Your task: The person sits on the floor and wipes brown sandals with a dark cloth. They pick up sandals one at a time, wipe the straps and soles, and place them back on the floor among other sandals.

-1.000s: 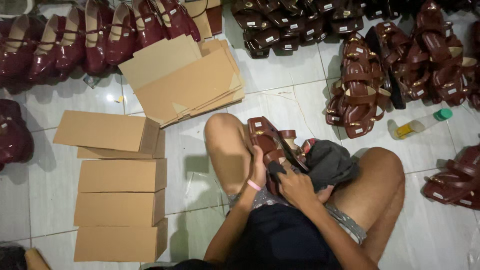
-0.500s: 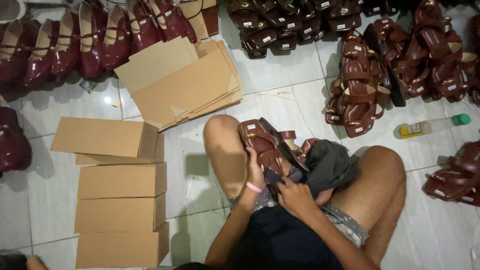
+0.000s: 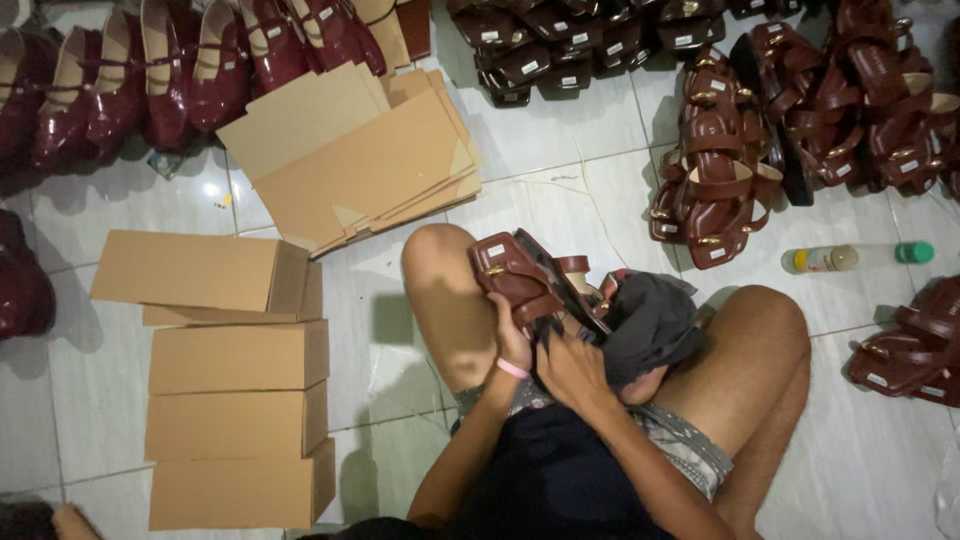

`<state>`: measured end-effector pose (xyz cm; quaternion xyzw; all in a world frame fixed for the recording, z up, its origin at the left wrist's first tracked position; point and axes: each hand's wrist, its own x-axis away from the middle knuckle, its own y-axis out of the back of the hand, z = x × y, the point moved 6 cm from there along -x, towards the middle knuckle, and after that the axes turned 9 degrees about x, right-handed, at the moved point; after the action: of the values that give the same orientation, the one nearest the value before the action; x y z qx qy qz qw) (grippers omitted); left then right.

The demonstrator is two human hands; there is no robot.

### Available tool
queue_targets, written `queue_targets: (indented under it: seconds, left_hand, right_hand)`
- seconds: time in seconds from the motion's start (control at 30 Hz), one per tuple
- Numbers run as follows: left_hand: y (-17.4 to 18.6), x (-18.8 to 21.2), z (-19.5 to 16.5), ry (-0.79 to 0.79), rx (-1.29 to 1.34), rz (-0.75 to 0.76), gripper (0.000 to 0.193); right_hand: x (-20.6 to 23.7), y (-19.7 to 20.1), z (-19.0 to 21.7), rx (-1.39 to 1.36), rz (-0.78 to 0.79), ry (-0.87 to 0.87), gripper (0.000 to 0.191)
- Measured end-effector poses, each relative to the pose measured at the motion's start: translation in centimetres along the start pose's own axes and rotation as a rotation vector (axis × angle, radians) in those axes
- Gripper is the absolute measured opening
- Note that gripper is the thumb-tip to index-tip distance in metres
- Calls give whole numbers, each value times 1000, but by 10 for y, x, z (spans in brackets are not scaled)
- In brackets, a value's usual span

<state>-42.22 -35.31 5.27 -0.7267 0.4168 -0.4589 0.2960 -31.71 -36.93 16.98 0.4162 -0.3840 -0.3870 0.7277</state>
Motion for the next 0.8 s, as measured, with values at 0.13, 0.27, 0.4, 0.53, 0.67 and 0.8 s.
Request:
queue_targets:
  seconds: [0.13,0.27,0.4,0.53,0.67,0.8]
  left_hand:
    - [4,-2,4,3,56,-12,80]
    - [-6,-3,8,56,136,141,87]
    - [0,1,5,44,47,12,77]
    - [2,5,1,-15,-3,9,77]
    - [-1,3,13,37,-57,165,82]
    - [3,4,9,-135,-408,123,78]
  right_hand:
    - [3,0,0,38,-23,57,31]
    - [8,-6,-10,105,13,4,30]
    - [-6,-9,-15,108,-14,26,28]
    - [-8,-6,-19,191,-50,58,28]
    - [-14,-7,-22,205,-38,68,22]
    - [-31,-10,-10,209,-70,207,26]
